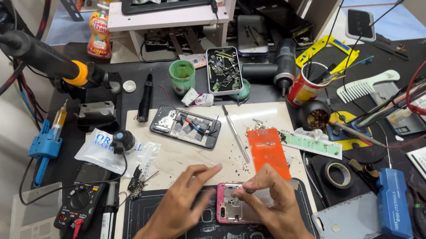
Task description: The person disassembles a mobile phone using a screwdriver to remove screws from the internal frame, then pries the screen assembly away from the back casing by hand.
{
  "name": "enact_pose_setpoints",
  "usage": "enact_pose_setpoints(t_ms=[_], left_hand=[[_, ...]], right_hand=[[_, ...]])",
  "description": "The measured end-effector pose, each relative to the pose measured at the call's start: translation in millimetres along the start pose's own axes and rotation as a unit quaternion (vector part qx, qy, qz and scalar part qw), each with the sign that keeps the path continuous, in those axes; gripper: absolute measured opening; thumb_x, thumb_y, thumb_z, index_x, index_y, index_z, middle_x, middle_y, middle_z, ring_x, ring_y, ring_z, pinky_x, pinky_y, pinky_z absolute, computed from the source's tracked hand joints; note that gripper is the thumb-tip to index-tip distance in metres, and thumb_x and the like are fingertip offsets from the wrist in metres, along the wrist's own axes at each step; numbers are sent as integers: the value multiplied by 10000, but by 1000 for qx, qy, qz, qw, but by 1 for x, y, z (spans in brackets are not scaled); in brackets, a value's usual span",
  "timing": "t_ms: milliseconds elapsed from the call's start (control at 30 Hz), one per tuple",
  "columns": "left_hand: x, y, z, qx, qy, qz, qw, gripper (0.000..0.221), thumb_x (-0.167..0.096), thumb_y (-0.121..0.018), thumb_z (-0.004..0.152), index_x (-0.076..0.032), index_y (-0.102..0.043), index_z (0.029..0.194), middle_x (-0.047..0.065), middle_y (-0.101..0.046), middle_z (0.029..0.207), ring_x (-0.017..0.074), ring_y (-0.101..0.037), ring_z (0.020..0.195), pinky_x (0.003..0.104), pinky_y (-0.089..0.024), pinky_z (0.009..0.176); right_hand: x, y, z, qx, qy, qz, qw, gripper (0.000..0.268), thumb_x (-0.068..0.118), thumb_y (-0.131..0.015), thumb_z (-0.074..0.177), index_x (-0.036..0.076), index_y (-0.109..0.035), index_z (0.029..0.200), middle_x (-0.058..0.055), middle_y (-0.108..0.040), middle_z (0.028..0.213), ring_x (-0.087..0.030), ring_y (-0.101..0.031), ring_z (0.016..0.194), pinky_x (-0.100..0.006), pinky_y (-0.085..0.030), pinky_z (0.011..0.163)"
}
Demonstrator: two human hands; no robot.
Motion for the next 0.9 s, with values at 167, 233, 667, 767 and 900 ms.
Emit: enact_pose_setpoints(t_ms=[167,233,667,767,900], left_hand=[[10,6,-3,-67,59,-34,995,406,-11,-639,934,-111,-658,1328,98,-647,1019,218,-736,825,343,-598,670],[9,8,-3,-77,53,-43,995,384,-5,-640,934,-102,-675,1303,93,-646,978,207,-731,820,351,-583,655],[3,9,-3,-52,-12,11,998,284,33,-688,860,-53,-738,1126,90,-657,879,240,-643,818,396,-513,727],[4,8,-3,-49,-17,7,999,310,48,-686,840,-58,-741,1126,86,-664,887,235,-649,825,388,-525,740],[6,7,-5,-54,-35,22,998,302,48,-702,825,-51,-741,1108,84,-664,890,238,-645,827,390,-525,755]], right_hand=[[-3,-1,-1,17,-6,14,1000,246,-50,-773,856,53,-608,1006,-57,-639,933,-131,-664,868,-274,-559,766],[-4,0,-1,9,-15,31,999,236,-61,-760,858,44,-611,1008,-68,-634,940,-142,-669,879,-284,-570,787],[-6,-2,5,74,-154,112,979,143,-14,-559,953,43,-584,1082,-151,-720,1281,-212,-702,1227,-376,-552,1005],[7,-3,5,60,-26,42,997,216,-4,-702,891,32,-563,1052,-161,-688,1262,-232,-672,1206,-370,-544,995],[7,-4,1,21,-21,-10,999,294,6,-825,859,68,-555,958,-78,-653,998,-166,-685,959,-304,-572,832]])
Point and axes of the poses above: each hand's wrist, its own z-axis towards the middle knuckle, its own y-axis out of the back of the hand, x = y × z, the point moved 4 cm from there along z, towards the middle knuckle
